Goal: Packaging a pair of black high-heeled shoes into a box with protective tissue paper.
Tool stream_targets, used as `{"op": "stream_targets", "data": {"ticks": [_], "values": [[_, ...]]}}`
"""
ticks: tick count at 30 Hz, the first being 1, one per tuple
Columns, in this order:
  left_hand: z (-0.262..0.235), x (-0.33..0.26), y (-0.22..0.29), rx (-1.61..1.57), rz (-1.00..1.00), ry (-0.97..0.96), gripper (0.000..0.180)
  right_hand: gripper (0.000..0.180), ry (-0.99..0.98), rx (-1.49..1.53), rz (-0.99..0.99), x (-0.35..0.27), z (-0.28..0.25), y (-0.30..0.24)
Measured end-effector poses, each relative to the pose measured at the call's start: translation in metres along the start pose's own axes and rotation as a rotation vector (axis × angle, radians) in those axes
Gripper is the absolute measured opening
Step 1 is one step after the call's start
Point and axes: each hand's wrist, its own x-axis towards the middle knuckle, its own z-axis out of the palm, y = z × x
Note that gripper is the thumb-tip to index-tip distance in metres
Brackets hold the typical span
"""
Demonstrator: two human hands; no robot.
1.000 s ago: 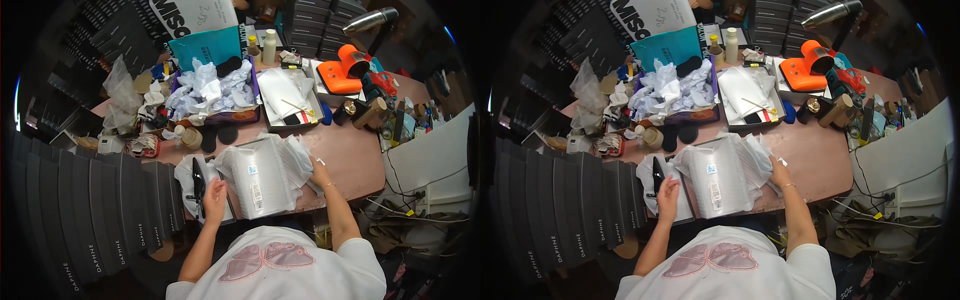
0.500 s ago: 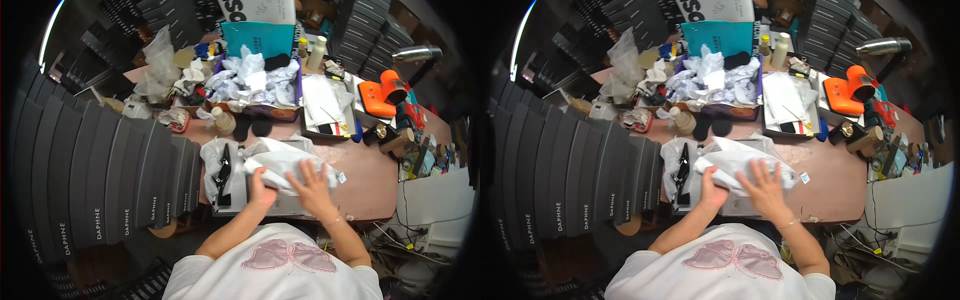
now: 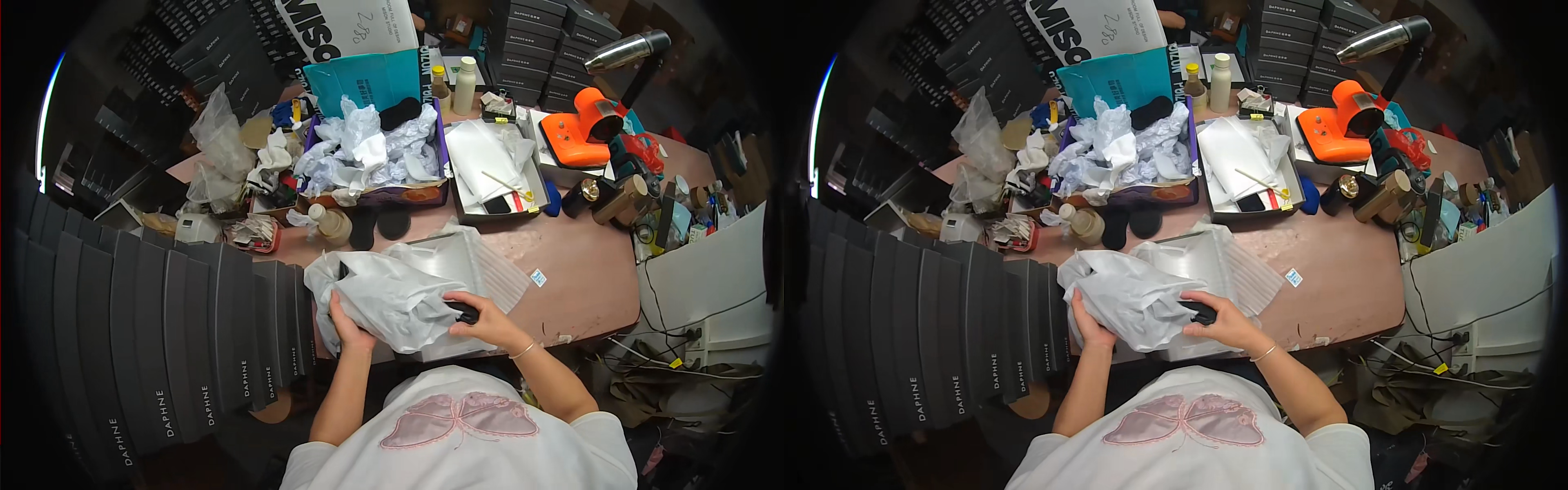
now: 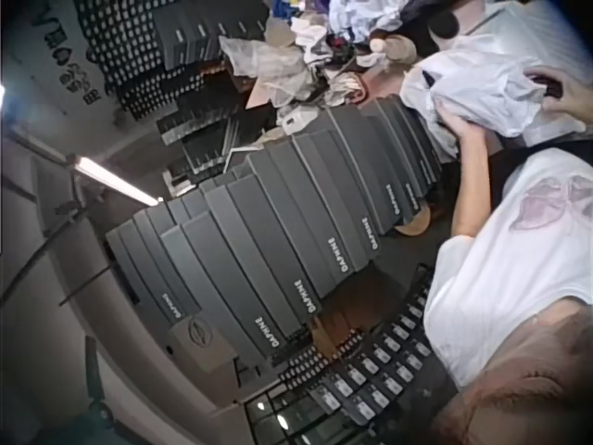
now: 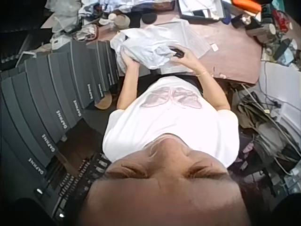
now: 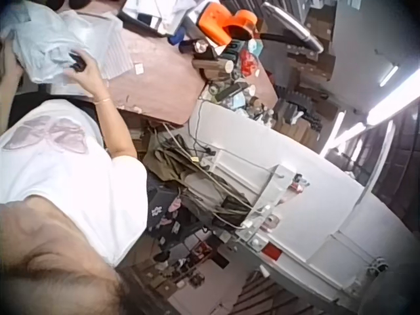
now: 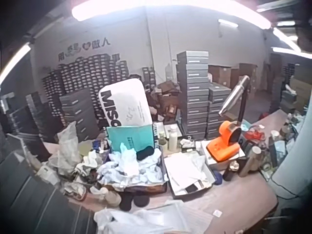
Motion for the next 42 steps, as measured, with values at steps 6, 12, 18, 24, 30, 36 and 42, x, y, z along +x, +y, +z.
{"op": "stream_targets", "data": {"ticks": [6,12,18,24,30,36,42], "values": [[0.037,-0.004,0.041,0.429,0.417,-0.209,0.051,0.046,0.45,0.372,0.148,-0.053,-0.056,0.03],[0.019,-0.017,-0.108,0.984,0.014,-1.055,0.063,0.047,0.749,-0.194,-0.137,-0.029,-0.013,0.015],[0.031,-0.025,-0.075,0.217,-0.642,-0.447,0.06,0.038,0.311,-0.234,-0.287,-0.039,0.005,0.008],[-0.002,-0.069,-0.052,0.525,-0.53,-0.646,0.067,0.031,0.055,-0.647,-0.37,0.024,0.022,-0.014],[-0.032,-0.074,-0.044,0.729,-0.364,-0.507,0.071,0.048,-0.038,-0.423,-0.186,0.039,0.037,0.04],[-0.043,-0.073,-0.041,0.477,-0.485,-0.4,0.074,0.042,0.522,-0.748,-0.395,0.06,0.013,0.039],[-0.022,-0.093,-0.045,0.474,-0.468,-0.42,0.072,0.014,0.102,-1.054,-0.481,0.076,0.056,0.049]]}}
